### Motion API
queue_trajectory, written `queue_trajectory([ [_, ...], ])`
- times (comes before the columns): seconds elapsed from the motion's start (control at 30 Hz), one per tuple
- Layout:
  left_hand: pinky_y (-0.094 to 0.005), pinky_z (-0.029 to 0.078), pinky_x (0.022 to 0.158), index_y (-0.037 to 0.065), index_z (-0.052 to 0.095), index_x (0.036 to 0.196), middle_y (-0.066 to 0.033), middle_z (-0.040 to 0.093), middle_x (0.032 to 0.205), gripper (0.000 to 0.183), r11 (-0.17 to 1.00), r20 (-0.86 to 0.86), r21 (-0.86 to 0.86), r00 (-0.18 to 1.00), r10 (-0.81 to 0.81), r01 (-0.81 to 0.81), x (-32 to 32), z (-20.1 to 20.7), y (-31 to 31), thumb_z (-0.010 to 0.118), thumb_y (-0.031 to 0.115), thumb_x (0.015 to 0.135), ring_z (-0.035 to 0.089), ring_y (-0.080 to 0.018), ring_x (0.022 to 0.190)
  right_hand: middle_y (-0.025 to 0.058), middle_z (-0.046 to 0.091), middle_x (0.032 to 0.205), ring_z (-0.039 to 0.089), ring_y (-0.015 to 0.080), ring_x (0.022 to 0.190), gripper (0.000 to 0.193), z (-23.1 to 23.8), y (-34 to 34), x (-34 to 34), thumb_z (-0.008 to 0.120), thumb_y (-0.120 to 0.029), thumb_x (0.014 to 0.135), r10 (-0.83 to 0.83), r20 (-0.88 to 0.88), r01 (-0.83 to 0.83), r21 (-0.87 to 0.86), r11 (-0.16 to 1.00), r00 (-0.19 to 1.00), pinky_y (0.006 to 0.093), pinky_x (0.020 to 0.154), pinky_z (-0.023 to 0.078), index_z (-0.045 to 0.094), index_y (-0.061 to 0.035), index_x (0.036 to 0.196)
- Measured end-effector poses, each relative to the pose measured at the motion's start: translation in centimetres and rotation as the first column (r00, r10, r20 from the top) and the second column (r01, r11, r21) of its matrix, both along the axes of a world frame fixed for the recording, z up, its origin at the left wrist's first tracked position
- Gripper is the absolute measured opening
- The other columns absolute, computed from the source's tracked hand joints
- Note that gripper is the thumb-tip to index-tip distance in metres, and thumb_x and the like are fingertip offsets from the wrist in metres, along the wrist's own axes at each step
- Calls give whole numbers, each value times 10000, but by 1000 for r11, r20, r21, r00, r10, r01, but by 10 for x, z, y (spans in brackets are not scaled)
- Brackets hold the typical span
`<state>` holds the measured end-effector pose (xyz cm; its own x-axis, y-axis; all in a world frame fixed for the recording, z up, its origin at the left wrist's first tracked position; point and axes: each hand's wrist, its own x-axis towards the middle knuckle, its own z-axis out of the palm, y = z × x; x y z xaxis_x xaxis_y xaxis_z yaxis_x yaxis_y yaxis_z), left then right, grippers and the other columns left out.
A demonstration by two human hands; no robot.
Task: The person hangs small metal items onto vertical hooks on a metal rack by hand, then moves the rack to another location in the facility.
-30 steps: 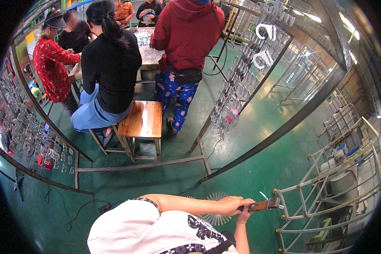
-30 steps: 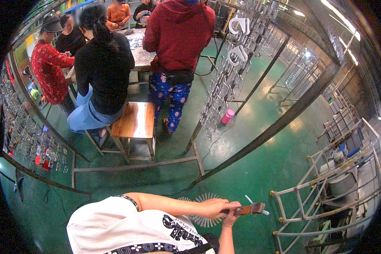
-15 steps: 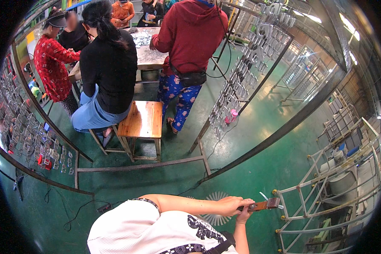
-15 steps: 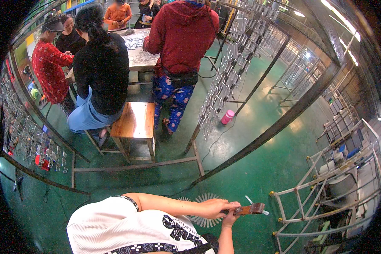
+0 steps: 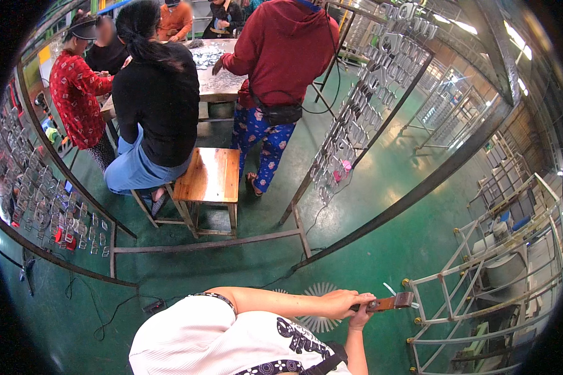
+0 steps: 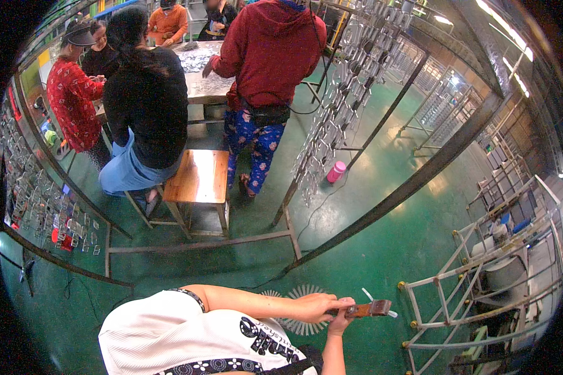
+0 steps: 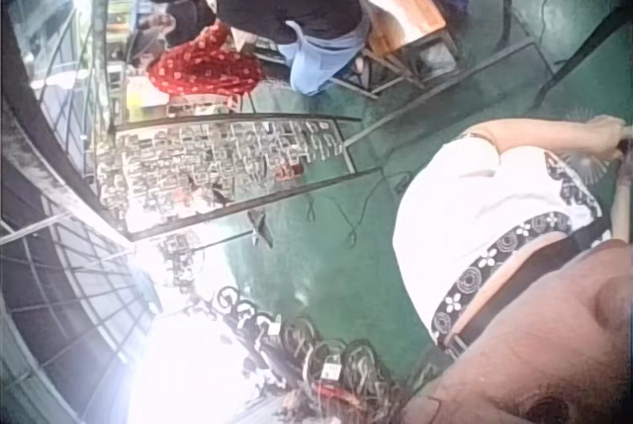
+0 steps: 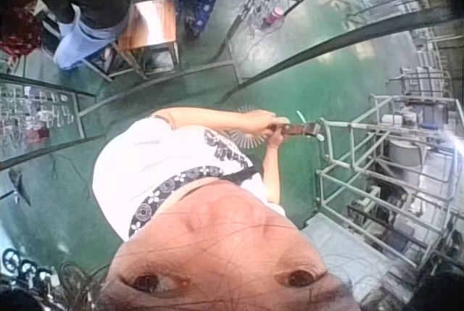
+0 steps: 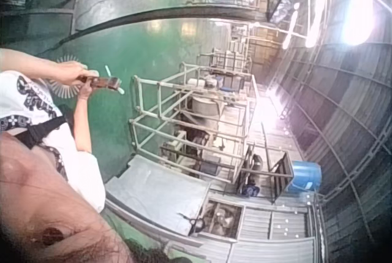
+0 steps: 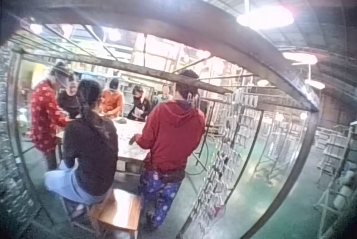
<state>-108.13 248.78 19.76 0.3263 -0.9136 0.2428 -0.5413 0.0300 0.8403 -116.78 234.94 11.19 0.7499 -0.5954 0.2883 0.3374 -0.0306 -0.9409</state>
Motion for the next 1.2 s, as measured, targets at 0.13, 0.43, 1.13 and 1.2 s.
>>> queue_trajectory([
  [0.13, -417, 452, 706, 215, 391, 1280, -142, 540, 868, 645, 1000, 11, -24, 1000, 3, -3, 6, 10, -1, 636, 107, 693, 559, -334, 835, 2, 473, 859, 468, 93, 827, 178, 15, 2, 3, 546, -203, 862, 13, -11, -13, 0, 1000, 1000, 249, 752, 389, 448, -78, 945],
  [0.43, -360, 471, 667, 58, 617, 892, -95, 594, 775, 177, 954, 394, -288, 918, 40, 82, 108, 170, 52, 624, 116, 725, 581, -261, 731, 35, 429, 666, 483, 136, 511, 141, 30, -2, 12, 428, -158, 890, 31, -94, -33, -19, 999, 995, 316, 552, 470, 402, -49, 804],
  [1.13, -274, 443, 597, -33, 635, 767, -101, 642, 687, 130, 326, 122, -873, 484, 866, -362, 253, 428, 44, 639, 96, 747, 591, -151, 628, 11, 429, 641, 417, 95, 548, 174, 46, -3, 17, 503, -167, 877, -142, -68, 151, 158, 976, 988, 264, 553, 389, 445, -60, 753],
  [1.2, -326, 459, 644, -39, 626, 801, -114, 631, 675, 183, 300, 132, -923, 535, 835, -241, 265, 432, 43, 626, 138, 757, 598, -223, 627, 10, 426, 639, 413, 93, 544, 177, 46, -1, 15, 504, -172, 877, -141, -62, 148, 149, 978, 988, 261, 541, 385, 444, -61, 752],
])
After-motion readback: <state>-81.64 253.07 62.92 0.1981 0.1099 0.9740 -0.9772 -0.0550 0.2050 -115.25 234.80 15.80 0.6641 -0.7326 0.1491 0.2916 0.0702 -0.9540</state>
